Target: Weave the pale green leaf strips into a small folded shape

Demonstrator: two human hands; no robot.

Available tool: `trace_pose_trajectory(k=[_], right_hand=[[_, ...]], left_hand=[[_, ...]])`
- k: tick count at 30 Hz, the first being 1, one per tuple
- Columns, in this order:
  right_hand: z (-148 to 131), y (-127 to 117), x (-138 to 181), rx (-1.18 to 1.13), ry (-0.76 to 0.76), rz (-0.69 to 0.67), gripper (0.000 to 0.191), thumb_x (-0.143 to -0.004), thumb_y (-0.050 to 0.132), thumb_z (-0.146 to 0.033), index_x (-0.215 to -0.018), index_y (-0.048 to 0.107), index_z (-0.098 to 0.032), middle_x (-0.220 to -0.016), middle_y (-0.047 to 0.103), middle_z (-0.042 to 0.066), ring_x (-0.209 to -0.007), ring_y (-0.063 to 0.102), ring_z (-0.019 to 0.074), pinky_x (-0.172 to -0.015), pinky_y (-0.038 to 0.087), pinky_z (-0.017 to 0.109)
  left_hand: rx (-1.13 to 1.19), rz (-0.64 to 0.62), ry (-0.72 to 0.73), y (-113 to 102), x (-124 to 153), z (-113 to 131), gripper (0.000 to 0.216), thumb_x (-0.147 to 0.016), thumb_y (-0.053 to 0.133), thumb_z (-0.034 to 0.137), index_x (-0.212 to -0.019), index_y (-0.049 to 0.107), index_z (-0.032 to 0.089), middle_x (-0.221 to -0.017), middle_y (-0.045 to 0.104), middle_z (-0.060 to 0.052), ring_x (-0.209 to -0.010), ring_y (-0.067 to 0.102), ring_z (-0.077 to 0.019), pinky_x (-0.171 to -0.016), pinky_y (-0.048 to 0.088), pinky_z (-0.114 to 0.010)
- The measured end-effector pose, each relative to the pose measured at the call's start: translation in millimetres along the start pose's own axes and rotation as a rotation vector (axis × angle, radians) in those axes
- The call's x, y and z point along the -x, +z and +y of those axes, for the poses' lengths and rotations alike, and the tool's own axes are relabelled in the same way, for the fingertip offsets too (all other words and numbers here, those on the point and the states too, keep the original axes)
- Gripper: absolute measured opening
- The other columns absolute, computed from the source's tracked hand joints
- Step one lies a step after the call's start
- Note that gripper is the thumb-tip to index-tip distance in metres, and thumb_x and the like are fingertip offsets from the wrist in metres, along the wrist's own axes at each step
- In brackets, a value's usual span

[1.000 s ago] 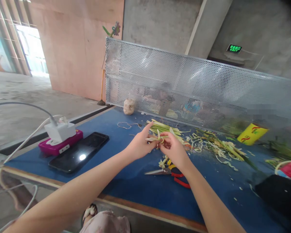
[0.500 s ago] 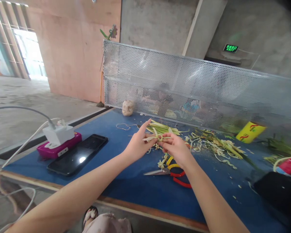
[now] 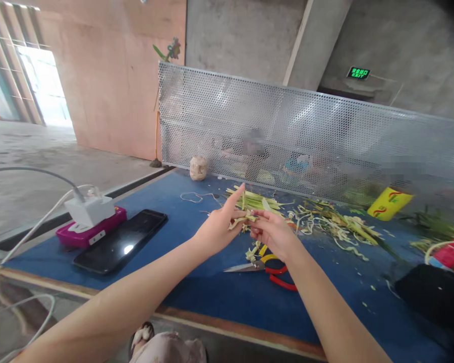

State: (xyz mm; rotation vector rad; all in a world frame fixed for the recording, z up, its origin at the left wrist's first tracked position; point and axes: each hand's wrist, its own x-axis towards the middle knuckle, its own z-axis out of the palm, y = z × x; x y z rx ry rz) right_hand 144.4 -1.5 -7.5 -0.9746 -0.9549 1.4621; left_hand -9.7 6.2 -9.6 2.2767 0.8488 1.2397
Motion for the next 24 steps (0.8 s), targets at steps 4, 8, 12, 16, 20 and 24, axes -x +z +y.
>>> trace_pose_trajectory(k=[4,8,12,16,20,24], right_hand=[[-3.0,1.2,1.4,-0.155,0.097,-0.107,0.024,-0.051,0.071,-0.012,-0.073,0.062,-0.013,-0.065,0.063,0.001,-0.046,0.042,0.002,-0.047,0.038,0.018],[2.8,0.1,-0.6,-0.052,-0.006,-0.104,0.019,-0.052,0.074,-0.018,-0.065,0.06,-0.015,-0.066,0.065,0.003,-0.045,0.042,0.0035,-0.045,0.035,0.02],[9.2,-0.9,-4.1,0.158,-0.219,-0.067,0.02,-0.057,0.073,-0.029,-0.063,0.058,-0.016,-0.06,0.064,0.001,-0.045,0.044,0.007,-0.045,0.033,0.023],[11.7,0.6,-6.4,0.202,-0.303,-0.042,0.022,-0.059,0.071,-0.034,-0.066,0.058,-0.017,-0.059,0.061,0.0,-0.043,0.042,0.0074,-0.045,0.03,0.024],[11.8,3.6,-5.2,0.189,-0.278,-0.059,0.024,-0.06,0.069,-0.035,-0.071,0.057,-0.017,-0.06,0.06,0.0,-0.044,0.041,0.0076,-0.046,0.03,0.025],[10.0,6.8,-1.0,0.11,-0.178,-0.116,0.025,-0.063,0.067,-0.037,-0.073,0.056,-0.017,-0.064,0.061,0.001,-0.047,0.045,0.0083,-0.048,0.032,0.025]], left_hand=[[0.268,0.152,-0.166,0.2,-4.3,-2.3,0.073,-0.075,0.053,0.019,-0.136,0.016,0.019,-0.09,0.068,-0.007,-0.077,0.063,-0.0163,-0.07,0.05,-0.029],[0.513,0.165,-0.329,3.9,-7.3,-2.4,0.075,-0.072,0.059,0.025,-0.134,0.018,0.02,-0.078,0.066,-0.004,-0.042,0.051,-0.0087,-0.043,0.046,-0.024],[0.609,0.203,-0.375,6.8,-8.2,-0.8,0.074,-0.07,0.062,0.025,-0.132,0.022,0.018,-0.074,0.064,-0.003,-0.043,0.05,-0.0092,-0.04,0.045,-0.024],[0.649,0.23,-0.404,7.5,-8.6,0.4,0.072,-0.069,0.063,0.025,-0.13,0.026,0.016,-0.073,0.063,-0.004,-0.052,0.055,-0.0127,-0.041,0.045,-0.024],[0.678,0.249,-0.421,6.8,-8.8,2.1,0.072,-0.069,0.063,0.025,-0.13,0.027,0.016,-0.075,0.063,-0.004,-0.055,0.057,-0.0131,-0.042,0.046,-0.023],[0.655,0.28,-0.42,5.1,-9.2,4.0,0.071,-0.069,0.062,0.022,-0.13,0.026,0.015,-0.08,0.065,-0.007,-0.048,0.054,-0.0101,-0.04,0.045,-0.023]])
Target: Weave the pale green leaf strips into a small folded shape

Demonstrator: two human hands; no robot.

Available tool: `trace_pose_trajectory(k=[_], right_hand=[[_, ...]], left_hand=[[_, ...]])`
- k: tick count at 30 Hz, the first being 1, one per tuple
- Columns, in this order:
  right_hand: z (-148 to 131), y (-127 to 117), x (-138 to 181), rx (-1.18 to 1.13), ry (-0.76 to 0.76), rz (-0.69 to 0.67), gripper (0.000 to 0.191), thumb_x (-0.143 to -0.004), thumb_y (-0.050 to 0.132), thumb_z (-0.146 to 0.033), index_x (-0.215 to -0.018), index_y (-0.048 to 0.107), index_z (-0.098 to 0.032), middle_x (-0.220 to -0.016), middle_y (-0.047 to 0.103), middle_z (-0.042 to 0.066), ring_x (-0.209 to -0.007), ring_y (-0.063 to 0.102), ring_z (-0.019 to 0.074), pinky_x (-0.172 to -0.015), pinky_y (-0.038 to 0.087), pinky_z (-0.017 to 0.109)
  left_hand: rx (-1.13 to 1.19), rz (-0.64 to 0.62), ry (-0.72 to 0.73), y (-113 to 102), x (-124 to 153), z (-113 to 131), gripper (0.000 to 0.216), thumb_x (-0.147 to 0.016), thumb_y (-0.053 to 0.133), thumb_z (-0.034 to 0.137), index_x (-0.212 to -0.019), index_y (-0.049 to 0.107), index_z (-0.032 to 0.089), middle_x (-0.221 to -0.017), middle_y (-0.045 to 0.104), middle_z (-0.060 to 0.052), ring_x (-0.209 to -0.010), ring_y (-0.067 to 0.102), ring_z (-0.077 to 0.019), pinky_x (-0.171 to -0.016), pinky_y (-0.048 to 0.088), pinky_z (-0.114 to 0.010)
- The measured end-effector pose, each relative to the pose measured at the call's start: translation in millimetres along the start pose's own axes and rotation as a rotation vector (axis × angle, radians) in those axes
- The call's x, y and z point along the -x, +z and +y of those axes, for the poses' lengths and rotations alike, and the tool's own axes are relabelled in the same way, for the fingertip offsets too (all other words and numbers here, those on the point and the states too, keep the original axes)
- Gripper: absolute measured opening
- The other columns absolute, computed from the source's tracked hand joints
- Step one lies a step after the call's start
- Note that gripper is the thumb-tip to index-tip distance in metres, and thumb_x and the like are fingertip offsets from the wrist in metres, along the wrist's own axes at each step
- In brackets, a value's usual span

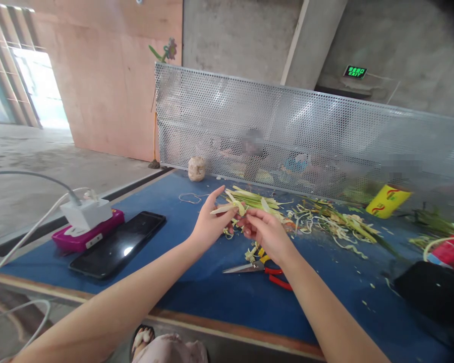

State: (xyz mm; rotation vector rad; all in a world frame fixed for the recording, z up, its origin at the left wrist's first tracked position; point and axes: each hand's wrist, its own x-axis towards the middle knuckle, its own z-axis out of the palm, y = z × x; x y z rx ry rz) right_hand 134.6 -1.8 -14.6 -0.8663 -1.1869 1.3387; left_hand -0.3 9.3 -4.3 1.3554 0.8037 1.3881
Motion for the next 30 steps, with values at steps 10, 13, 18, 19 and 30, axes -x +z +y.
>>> trace_pose_trajectory(k=[10,13,18,19,30], right_hand=[[1.3,-1.5,-0.3,0.096,-0.042,0.019,0.027,-0.064,0.067,-0.039,-0.068,0.052,-0.017,-0.06,0.06,-0.001,-0.047,0.048,0.0084,-0.049,0.036,0.025],[1.1,-5.2,-1.8,0.122,-0.038,0.021,0.027,-0.066,0.064,-0.042,-0.07,0.053,-0.017,-0.06,0.059,0.0,-0.047,0.048,0.0089,-0.048,0.036,0.025],[1.1,-9.9,-5.4,0.178,-0.055,0.071,0.032,-0.063,0.064,-0.045,-0.074,0.052,-0.018,-0.059,0.06,-0.001,-0.046,0.047,0.0096,-0.046,0.034,0.025],[1.1,-10.2,-5.9,0.203,-0.07,0.075,0.032,-0.063,0.065,-0.045,-0.074,0.052,-0.018,-0.058,0.059,-0.001,-0.045,0.047,0.0098,-0.045,0.034,0.025],[-2.2,-15.8,-4.5,0.363,-0.236,0.208,0.023,-0.066,0.064,-0.041,-0.07,0.054,-0.02,-0.06,0.055,-0.001,-0.045,0.04,0.0089,-0.044,0.029,0.024]], left_hand=[[-0.01,-0.061,-0.01,0.5,-1.3,-3.2,0.073,-0.069,0.062,0.022,-0.13,0.022,0.015,-0.091,0.067,-0.01,-0.044,0.053,-0.0086,-0.039,0.045,-0.022],[0.007,-0.054,-0.028,1.4,-0.3,0.3,0.071,-0.069,0.062,0.021,-0.129,0.024,0.014,-0.091,0.067,-0.011,-0.044,0.053,-0.0078,-0.039,0.046,-0.022],[0.003,-0.061,-0.027,1.8,0.5,2.8,0.074,-0.068,0.062,0.019,-0.13,0.022,0.013,-0.091,0.066,-0.011,-0.048,0.055,-0.0087,-0.039,0.045,-0.021],[0.0,-0.061,-0.026,1.6,0.4,2.6,0.074,-0.068,0.062,0.019,-0.13,0.022,0.013,-0.09,0.066,-0.011,-0.049,0.055,-0.0094,-0.039,0.045,-0.021],[-0.014,-0.113,-0.047,0.0,0.2,-4.0,0.08,-0.067,0.064,0.021,-0.131,0.017,0.012,-0.082,0.065,-0.009,-0.064,0.06,-0.0163,-0.039,0.045,-0.021]])
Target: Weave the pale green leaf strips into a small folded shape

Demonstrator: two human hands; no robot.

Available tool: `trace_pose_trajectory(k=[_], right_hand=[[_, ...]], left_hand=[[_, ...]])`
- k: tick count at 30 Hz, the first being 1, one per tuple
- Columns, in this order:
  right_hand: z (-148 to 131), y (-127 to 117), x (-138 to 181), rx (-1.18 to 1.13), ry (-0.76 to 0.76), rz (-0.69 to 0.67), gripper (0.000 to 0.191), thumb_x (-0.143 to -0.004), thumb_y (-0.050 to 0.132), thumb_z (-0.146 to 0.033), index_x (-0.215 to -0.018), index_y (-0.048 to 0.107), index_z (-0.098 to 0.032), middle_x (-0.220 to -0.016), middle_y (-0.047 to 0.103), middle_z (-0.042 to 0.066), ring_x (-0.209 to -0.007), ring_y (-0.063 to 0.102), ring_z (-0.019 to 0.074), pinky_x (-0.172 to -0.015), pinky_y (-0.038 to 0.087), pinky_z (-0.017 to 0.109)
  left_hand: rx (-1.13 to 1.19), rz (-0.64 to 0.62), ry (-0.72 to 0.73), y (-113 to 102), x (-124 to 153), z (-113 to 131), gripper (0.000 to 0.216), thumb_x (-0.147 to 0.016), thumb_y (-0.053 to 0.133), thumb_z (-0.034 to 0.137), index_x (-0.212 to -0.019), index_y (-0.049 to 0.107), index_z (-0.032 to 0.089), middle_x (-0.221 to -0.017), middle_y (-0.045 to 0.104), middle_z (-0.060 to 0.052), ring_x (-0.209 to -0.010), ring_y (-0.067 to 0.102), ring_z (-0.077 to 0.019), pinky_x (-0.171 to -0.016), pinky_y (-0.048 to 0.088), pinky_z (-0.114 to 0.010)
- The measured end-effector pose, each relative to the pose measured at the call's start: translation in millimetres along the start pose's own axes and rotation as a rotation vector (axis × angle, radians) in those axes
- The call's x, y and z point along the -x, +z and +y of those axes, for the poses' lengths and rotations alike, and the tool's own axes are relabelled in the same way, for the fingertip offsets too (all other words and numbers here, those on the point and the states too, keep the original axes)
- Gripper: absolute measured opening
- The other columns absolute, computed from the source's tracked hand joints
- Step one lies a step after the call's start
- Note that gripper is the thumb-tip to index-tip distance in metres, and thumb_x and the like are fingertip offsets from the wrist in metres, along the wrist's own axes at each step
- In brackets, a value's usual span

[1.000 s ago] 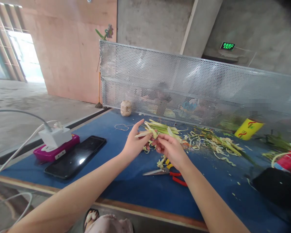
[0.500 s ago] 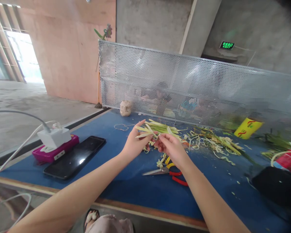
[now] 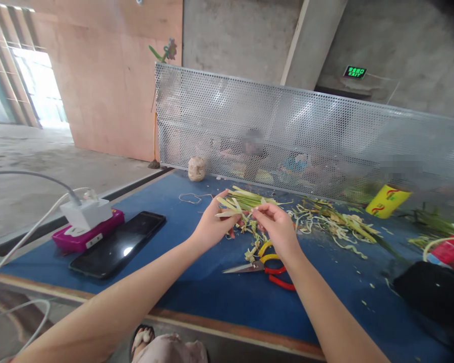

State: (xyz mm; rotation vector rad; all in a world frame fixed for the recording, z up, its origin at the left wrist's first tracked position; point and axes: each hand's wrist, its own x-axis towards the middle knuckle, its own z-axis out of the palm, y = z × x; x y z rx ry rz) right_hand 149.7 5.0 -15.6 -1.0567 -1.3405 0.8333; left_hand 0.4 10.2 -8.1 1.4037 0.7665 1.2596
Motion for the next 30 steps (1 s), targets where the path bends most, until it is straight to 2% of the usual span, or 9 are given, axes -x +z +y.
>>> trace_pose_trajectory(k=[4,8,10,12,18,22,25,30], right_hand=[[0.1,-0.3,-0.2,0.11,-0.038,-0.014,0.021,-0.071,0.058,-0.041,-0.074,0.054,-0.02,-0.067,0.057,0.002,-0.049,0.045,0.0115,-0.046,0.035,0.025],[-3.9,-1.7,0.8,0.405,-0.329,0.064,0.018,-0.078,0.052,-0.034,-0.09,0.059,-0.022,-0.093,0.059,0.006,-0.076,0.054,0.0185,-0.063,0.043,0.031],[-6.5,-3.0,1.7,0.516,-0.475,0.005,0.018,-0.078,0.052,-0.029,-0.094,0.061,-0.024,-0.1,0.059,0.006,-0.092,0.052,0.0209,-0.077,0.041,0.036],[-8.2,-3.8,2.8,0.593,-0.541,-0.076,0.019,-0.077,0.055,-0.027,-0.095,0.062,-0.027,-0.104,0.059,0.005,-0.1,0.05,0.0222,-0.087,0.036,0.041],[-12.9,-3.8,6.5,0.702,-0.644,-0.101,0.017,-0.074,0.061,-0.023,-0.088,0.065,-0.031,-0.111,0.057,0.003,-0.102,0.048,0.0238,-0.089,0.034,0.044],[-18.6,-4.5,7.9,0.576,-0.664,-0.253,0.006,-0.073,0.061,-0.022,-0.073,0.063,-0.027,-0.1,0.062,0.001,-0.096,0.052,0.0215,-0.089,0.034,0.043],[-20.4,-5.2,8.5,0.447,-0.612,-0.34,0.004,-0.075,0.059,-0.024,-0.071,0.059,-0.026,-0.09,0.065,0.001,-0.089,0.054,0.0199,-0.086,0.036,0.042],[-19.0,-12.6,6.8,0.38,-0.5,-0.311,0.006,-0.077,0.056,-0.027,-0.073,0.059,-0.024,-0.075,0.059,0.002,-0.079,0.054,0.0185,-0.076,0.041,0.036]], left_hand=[[-0.003,-0.024,-0.001,-1.2,-0.5,-2.2,0.08,-0.068,0.063,0.021,-0.132,0.016,0.013,-0.081,0.066,-0.009,-0.062,0.06,-0.0158,-0.04,0.046,-0.022],[0.003,-0.081,-0.012,-1.4,0.6,-3.6,0.079,-0.069,0.061,0.017,-0.132,0.014,0.014,-0.076,0.065,-0.005,-0.062,0.061,-0.0162,-0.04,0.046,-0.021],[-0.016,-0.145,-0.033,-1.2,1.5,-5.3,0.078,-0.067,0.06,0.015,-0.131,0.016,0.015,-0.071,0.063,-0.002,-0.063,0.062,-0.0176,-0.038,0.045,-0.02],[-0.044,-0.198,-0.064,-1.0,2.1,-7.5,0.08,-0.066,0.061,0.014,-0.132,0.016,0.015,-0.067,0.061,-0.001,-0.063,0.063,-0.0186,-0.037,0.044,-0.02],[-0.029,-0.269,-0.143,0.4,4.0,-6.7,0.079,-0.066,0.06,0.011,-0.132,0.017,0.012,-0.061,0.06,0.001,-0.056,0.059,-0.0146,-0.041,0.046,-0.021],[0.009,-0.249,-0.169,0.5,4.6,-3.5,0.074,-0.064,0.062,0.01,-0.128,0.026,0.012,-0.062,0.06,0.002,-0.047,0.055,-0.0096,-0.041,0.043,-0.019],[0.038,-0.235,-0.161,-0.4,4.1,-3.3,0.079,-0.063,0.064,0.011,-0.13,0.023,0.012,-0.063,0.061,0.001,-0.047,0.054,-0.0088,-0.041,0.041,-0.019],[-0.001,-0.24,-0.141,-1.3,3.7,-0.8,0.085,-0.063,0.061,0.01,-0.134,0.013,0.008,-0.06,0.062,0.0,-0.052,0.057,-0.0121,-0.04,0.039,-0.018]])
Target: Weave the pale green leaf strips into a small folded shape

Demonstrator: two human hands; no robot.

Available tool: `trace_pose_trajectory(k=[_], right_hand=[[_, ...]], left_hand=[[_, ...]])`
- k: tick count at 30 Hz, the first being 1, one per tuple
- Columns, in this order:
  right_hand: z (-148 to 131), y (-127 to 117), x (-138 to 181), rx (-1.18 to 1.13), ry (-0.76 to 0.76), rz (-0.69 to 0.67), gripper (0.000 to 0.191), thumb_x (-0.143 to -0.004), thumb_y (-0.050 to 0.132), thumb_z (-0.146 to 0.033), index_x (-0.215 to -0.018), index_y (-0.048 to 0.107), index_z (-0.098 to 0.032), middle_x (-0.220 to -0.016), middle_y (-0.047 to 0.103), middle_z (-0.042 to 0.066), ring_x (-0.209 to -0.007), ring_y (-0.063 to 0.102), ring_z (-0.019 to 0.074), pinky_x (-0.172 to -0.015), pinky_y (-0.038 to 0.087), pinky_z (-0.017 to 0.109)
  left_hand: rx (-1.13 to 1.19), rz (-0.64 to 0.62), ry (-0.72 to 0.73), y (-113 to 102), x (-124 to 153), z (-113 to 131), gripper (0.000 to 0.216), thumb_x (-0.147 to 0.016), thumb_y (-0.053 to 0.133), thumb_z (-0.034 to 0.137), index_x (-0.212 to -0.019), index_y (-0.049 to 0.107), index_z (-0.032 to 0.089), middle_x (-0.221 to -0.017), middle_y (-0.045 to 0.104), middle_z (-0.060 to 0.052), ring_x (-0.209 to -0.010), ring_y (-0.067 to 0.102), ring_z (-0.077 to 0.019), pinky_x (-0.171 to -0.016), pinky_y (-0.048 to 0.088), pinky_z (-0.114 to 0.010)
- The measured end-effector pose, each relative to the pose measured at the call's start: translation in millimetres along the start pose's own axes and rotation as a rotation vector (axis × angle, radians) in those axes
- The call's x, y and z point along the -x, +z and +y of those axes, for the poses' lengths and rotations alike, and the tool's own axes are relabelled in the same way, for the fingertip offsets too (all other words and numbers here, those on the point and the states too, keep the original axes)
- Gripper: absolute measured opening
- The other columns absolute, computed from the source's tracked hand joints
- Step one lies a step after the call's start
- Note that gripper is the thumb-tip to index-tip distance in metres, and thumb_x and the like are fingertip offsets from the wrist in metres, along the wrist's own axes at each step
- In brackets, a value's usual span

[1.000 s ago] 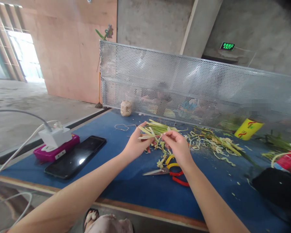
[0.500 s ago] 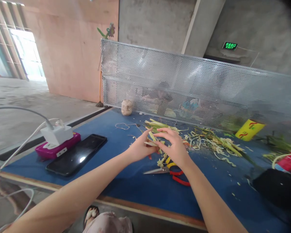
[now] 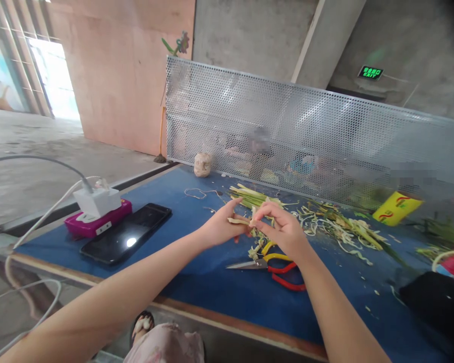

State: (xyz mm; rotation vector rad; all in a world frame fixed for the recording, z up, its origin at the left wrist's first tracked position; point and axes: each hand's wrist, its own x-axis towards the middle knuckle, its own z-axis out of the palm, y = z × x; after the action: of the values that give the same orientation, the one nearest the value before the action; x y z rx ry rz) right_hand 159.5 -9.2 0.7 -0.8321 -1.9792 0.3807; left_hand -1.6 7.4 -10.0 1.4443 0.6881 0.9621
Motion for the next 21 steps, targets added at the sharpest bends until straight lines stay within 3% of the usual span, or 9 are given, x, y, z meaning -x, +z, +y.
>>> trace_pose_trajectory(k=[9,15,21], right_hand=[[2.1,-6.4,-1.0,0.132,-0.013,-0.166,0.01,-0.077,0.054,-0.025,-0.073,0.064,-0.026,-0.079,0.062,0.003,-0.074,0.056,0.0182,-0.066,0.045,0.034],[7.4,1.1,1.3,0.104,0.06,-0.113,0.007,-0.076,0.053,-0.022,-0.075,0.06,-0.024,-0.076,0.058,0.004,-0.07,0.055,0.0176,-0.059,0.045,0.03],[12.1,0.5,1.5,0.21,-0.042,-0.155,0.011,-0.077,0.049,-0.016,-0.069,0.054,-0.021,-0.076,0.056,0.004,-0.07,0.053,0.0171,-0.06,0.043,0.03]], left_hand=[[-0.1,0.048,0.007,-8.5,-3.9,-5.3,0.08,-0.065,0.06,0.014,-0.133,0.018,0.009,-0.056,0.061,0.002,-0.038,0.045,-0.0062,-0.04,0.035,-0.019],[-0.118,0.074,0.001,-6.8,-3.9,-3.2,0.076,-0.067,0.057,0.013,-0.133,0.019,0.008,-0.055,0.059,0.003,-0.037,0.042,-0.0054,-0.04,0.033,-0.018],[-0.104,0.086,0.012,-5.4,-3.4,-3.2,0.076,-0.065,0.056,0.01,-0.132,0.02,0.009,-0.059,0.061,0.002,-0.037,0.042,-0.0054,-0.04,0.034,-0.019]])
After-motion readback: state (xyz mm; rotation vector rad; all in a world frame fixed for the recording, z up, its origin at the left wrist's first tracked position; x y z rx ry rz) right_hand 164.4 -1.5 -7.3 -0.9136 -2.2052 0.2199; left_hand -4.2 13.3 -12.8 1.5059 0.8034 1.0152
